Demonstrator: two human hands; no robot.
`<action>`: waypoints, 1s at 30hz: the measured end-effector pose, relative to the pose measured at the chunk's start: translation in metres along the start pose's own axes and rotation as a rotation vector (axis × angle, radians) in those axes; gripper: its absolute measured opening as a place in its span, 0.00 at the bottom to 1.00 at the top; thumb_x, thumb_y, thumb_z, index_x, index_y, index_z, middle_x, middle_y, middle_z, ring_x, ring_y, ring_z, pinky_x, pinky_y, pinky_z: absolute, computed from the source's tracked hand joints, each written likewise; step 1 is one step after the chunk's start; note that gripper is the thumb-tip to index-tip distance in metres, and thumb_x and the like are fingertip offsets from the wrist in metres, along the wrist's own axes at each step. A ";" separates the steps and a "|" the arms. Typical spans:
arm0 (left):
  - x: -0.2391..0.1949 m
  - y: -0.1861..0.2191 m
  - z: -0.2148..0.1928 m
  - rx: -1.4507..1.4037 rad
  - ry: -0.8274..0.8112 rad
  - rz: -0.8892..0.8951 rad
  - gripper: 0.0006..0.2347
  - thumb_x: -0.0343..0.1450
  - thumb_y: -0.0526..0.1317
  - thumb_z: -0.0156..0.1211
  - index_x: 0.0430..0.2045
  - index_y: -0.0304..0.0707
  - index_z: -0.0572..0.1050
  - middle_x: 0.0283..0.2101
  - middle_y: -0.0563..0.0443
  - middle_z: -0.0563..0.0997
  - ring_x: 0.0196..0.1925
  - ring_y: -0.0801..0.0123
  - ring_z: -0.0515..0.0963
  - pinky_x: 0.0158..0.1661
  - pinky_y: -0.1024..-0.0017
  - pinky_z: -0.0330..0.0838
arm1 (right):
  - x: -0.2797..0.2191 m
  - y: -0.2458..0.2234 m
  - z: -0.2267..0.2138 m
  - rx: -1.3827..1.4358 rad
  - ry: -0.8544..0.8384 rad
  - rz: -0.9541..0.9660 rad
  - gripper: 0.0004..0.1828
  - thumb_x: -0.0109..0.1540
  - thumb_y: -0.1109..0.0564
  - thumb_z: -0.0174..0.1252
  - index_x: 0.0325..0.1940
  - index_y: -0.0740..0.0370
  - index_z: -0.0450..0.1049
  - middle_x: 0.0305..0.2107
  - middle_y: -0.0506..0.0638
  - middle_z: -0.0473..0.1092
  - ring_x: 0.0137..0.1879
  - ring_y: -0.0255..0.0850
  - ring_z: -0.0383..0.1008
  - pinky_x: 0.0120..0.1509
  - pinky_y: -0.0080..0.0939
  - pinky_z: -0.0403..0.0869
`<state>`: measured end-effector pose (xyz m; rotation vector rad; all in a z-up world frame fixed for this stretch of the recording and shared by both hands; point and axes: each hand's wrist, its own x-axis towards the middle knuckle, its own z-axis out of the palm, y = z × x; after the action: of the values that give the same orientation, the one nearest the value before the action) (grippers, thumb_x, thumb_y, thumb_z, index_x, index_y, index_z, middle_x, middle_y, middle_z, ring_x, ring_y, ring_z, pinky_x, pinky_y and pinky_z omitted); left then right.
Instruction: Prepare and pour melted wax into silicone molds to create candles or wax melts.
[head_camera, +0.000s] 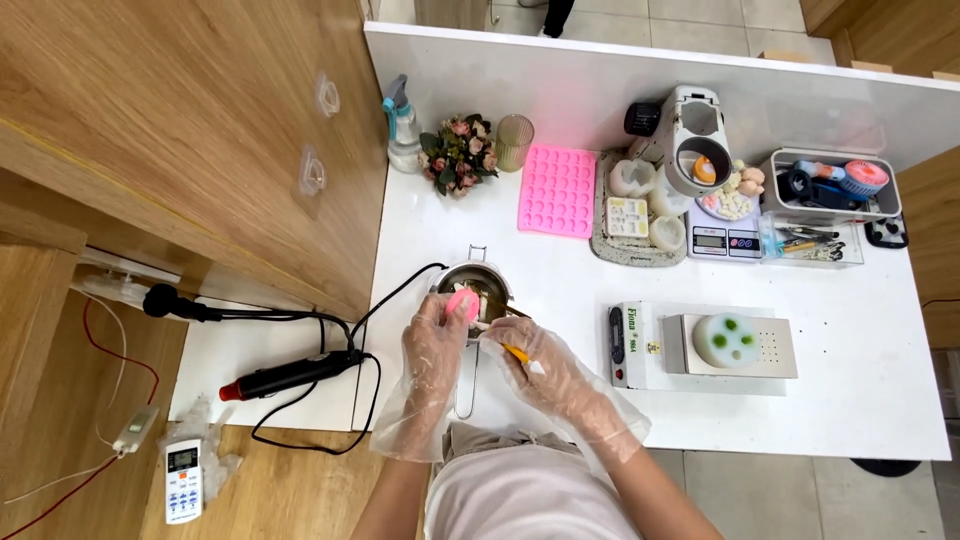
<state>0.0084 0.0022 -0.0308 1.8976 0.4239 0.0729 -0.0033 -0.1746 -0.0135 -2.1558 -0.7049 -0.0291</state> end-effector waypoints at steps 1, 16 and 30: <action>0.002 0.001 0.000 -0.001 0.001 0.006 0.06 0.72 0.40 0.63 0.33 0.36 0.77 0.26 0.52 0.82 0.26 0.74 0.78 0.28 0.71 0.74 | -0.001 0.003 0.001 -0.003 0.004 -0.004 0.14 0.61 0.66 0.60 0.51 0.61 0.75 0.48 0.57 0.74 0.54 0.51 0.77 0.58 0.47 0.76; -0.001 0.013 0.004 -0.336 0.043 -0.257 0.12 0.72 0.46 0.63 0.29 0.35 0.75 0.25 0.54 0.79 0.25 0.77 0.72 0.27 0.74 0.67 | -0.016 0.020 0.034 0.086 0.234 -0.055 0.18 0.60 0.69 0.61 0.53 0.57 0.77 0.50 0.54 0.76 0.49 0.45 0.82 0.51 0.38 0.79; -0.008 0.017 0.005 -0.247 0.071 -0.318 0.13 0.72 0.48 0.61 0.30 0.36 0.74 0.28 0.51 0.80 0.27 0.72 0.77 0.28 0.71 0.73 | -0.021 0.024 0.039 -0.013 0.237 -0.001 0.23 0.57 0.71 0.56 0.54 0.57 0.77 0.51 0.53 0.75 0.52 0.46 0.80 0.54 0.39 0.79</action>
<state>0.0062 -0.0096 -0.0160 1.5701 0.7271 -0.0184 -0.0174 -0.1678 -0.0612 -2.1195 -0.5690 -0.2860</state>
